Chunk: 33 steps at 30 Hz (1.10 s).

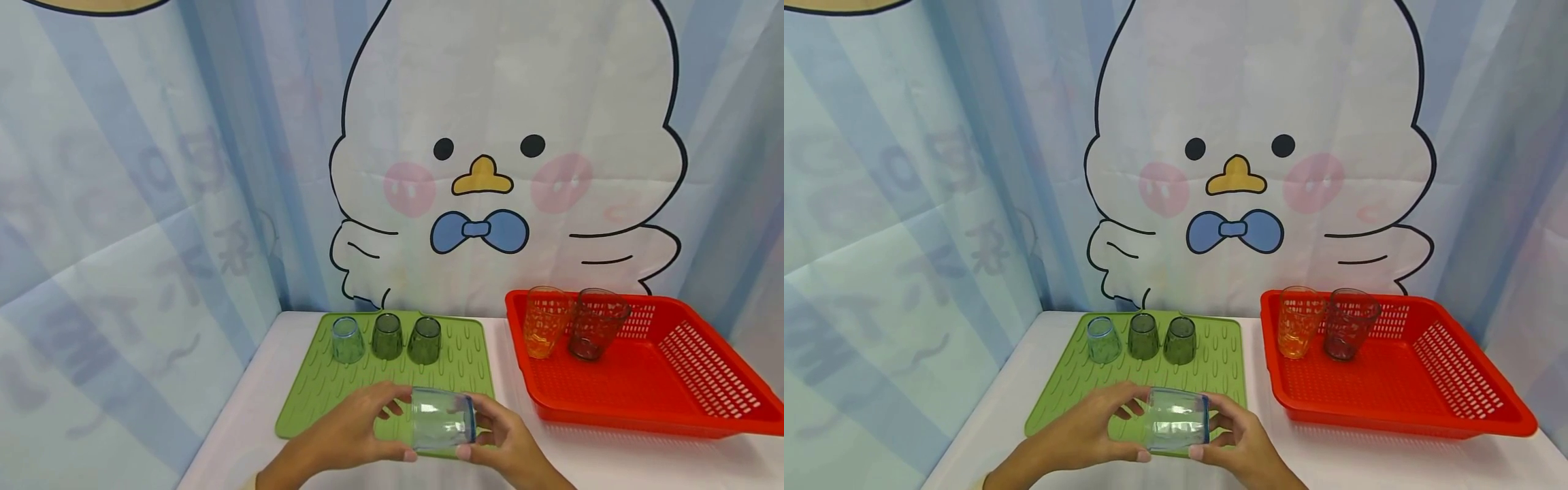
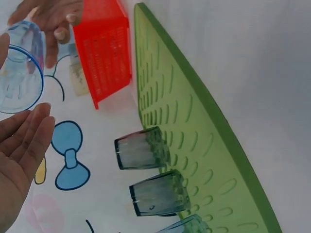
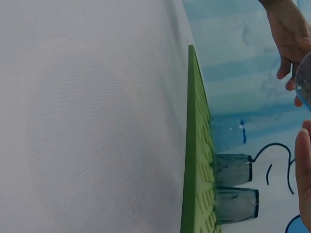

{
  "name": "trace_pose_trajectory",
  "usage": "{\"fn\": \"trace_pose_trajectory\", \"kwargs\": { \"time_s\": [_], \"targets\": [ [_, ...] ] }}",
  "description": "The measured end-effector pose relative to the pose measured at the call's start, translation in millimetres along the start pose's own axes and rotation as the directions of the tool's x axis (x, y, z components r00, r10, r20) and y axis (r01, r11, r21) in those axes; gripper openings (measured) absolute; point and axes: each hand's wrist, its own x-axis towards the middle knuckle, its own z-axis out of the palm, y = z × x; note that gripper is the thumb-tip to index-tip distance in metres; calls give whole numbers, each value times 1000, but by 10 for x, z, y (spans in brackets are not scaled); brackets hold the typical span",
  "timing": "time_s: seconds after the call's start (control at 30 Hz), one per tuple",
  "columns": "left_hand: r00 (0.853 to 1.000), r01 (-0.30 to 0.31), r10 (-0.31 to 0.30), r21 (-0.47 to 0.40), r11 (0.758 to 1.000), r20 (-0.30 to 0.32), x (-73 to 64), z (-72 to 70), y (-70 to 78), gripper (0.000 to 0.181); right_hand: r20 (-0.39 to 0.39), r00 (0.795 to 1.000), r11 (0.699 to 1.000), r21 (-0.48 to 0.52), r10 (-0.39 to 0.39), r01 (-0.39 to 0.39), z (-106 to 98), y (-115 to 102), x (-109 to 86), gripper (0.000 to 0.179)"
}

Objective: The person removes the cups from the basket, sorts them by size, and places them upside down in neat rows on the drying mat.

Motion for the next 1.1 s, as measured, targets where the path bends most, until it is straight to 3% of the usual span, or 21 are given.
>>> {"fn": "trace_pose_trajectory", "kwargs": {
  "time_s": [0.07, 0.3, 0.5, 0.73, 0.93, 1.1],
  "targets": [
    [1000, 0, 0, 0, 1000, -1, -3, 10, -18, 69, 4, 1000, 1000, 21, -14, 14, 8, -17, 15, 63],
    [1000, 15, -15, 7, 1000, 12, 0, 31, -85, 68, 48, 984, 985, 43, -169, 167, 13, -43, 79, 59],
    [999, 39, -38, -20, 999, 31, -9, 44, -122, 65, 63, 972, 974, 36, -225, 223, 11, -66, 132, 55],
    [995, 92, -90, -38, 995, 47, -38, 13, -215, 65, 35, 977, 977, 13, -212, 212, -12, -138, 201, 56],
    [994, 105, -103, -50, 993, 36, -79, -27, -403, 46, -47, 984, 984, -60, -169, 166, -79, -186, 274, 59],
    [989, 148, -148, -54, 988, 4, -100, -83, -564, 41, -116, 983, 983, -138, -140, 123, -131, -195, 358, 58]
  ]
}}
